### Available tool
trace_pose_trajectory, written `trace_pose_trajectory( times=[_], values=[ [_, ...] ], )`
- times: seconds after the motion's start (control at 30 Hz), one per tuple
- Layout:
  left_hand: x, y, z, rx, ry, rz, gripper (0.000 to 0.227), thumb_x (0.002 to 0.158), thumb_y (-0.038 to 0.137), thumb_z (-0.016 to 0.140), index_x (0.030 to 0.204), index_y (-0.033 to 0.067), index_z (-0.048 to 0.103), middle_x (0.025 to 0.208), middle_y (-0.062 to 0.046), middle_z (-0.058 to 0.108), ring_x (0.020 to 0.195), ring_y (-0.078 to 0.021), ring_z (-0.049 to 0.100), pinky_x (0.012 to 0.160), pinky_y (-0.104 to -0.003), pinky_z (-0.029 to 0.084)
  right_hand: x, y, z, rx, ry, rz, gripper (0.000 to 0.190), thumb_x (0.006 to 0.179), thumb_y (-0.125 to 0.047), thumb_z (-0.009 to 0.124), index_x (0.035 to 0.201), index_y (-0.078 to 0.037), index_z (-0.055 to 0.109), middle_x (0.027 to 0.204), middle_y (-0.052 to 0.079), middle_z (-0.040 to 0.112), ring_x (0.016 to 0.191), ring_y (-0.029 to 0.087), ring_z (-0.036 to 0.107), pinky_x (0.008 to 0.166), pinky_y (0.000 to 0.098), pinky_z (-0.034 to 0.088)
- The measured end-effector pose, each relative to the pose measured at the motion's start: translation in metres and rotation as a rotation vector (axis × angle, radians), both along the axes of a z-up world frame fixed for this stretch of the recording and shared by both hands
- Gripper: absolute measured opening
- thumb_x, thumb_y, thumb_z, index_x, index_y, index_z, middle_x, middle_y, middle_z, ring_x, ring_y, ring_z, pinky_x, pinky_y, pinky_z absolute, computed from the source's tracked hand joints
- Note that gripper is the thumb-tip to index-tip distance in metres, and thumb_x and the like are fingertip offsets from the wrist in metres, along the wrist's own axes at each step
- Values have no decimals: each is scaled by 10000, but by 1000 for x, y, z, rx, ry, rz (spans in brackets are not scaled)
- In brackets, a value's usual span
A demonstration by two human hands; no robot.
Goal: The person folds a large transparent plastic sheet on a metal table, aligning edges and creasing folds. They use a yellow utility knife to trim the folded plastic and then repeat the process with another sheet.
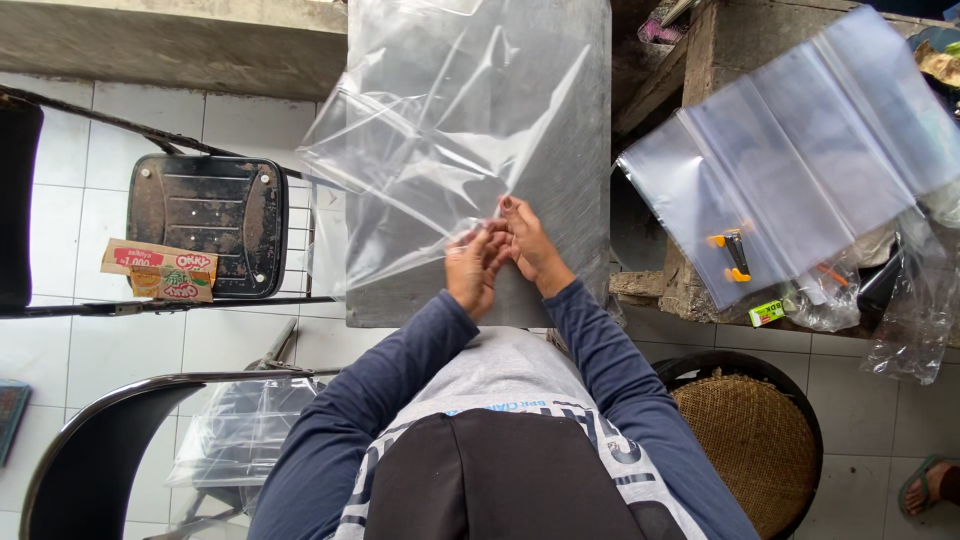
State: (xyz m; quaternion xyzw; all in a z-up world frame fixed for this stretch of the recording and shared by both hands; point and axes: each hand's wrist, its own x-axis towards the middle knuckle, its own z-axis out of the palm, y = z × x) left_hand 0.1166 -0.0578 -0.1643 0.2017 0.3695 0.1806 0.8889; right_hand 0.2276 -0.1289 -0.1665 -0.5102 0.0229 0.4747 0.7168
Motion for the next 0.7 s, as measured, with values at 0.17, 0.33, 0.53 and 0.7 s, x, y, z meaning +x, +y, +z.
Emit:
trace_pose_trajectory(
  times=[0.17, 0.33, 0.53, 0.7],
  values=[
    [-21, -20, 32, 122, -84, -467, 194, 1007, 180, 634, 1181, 107, 587, 1227, -54, 665, 1042, -122, 681, 843, -326, 605, 48, 1, -22, -144, -206, -41, 326, 967, -131, 656, 1248, -12, 539, 915, 134, 706, 728, 194, 710, 614, 319, 611],
    [-75, 40, 47, 1581, 158, -437, 210, 968, 187, 701, 1156, 111, 647, 1260, -83, 681, 1138, -189, 645, 978, -367, 567, 139, -43, -33, -327, -413, -133, 260, 992, -63, 669, 1216, -13, 547, 886, 99, 713, 675, 153, 691, 580, 297, 612],
    [-99, 68, 25, 2026, 462, -360, 210, 918, 258, 699, 1065, 108, 703, 1249, -165, 665, 1149, -315, 599, 986, -443, 481, 165, -44, -9, -624, -600, -114, 337, 950, -107, 699, 1235, -50, 529, 897, 125, 683, 688, 211, 650, 599, 348, 566],
    [-68, 109, 0, 1955, 379, -163, 169, 1033, 256, 636, 1027, 94, 685, 1242, -164, 681, 1159, -283, 635, 1022, -418, 523, 156, -27, 35, -1005, -1381, -20, 619, 881, -183, 794, 1397, -86, 467, 1262, 231, 545, 1149, 370, 543, 970, 515, 471]
  ],
)
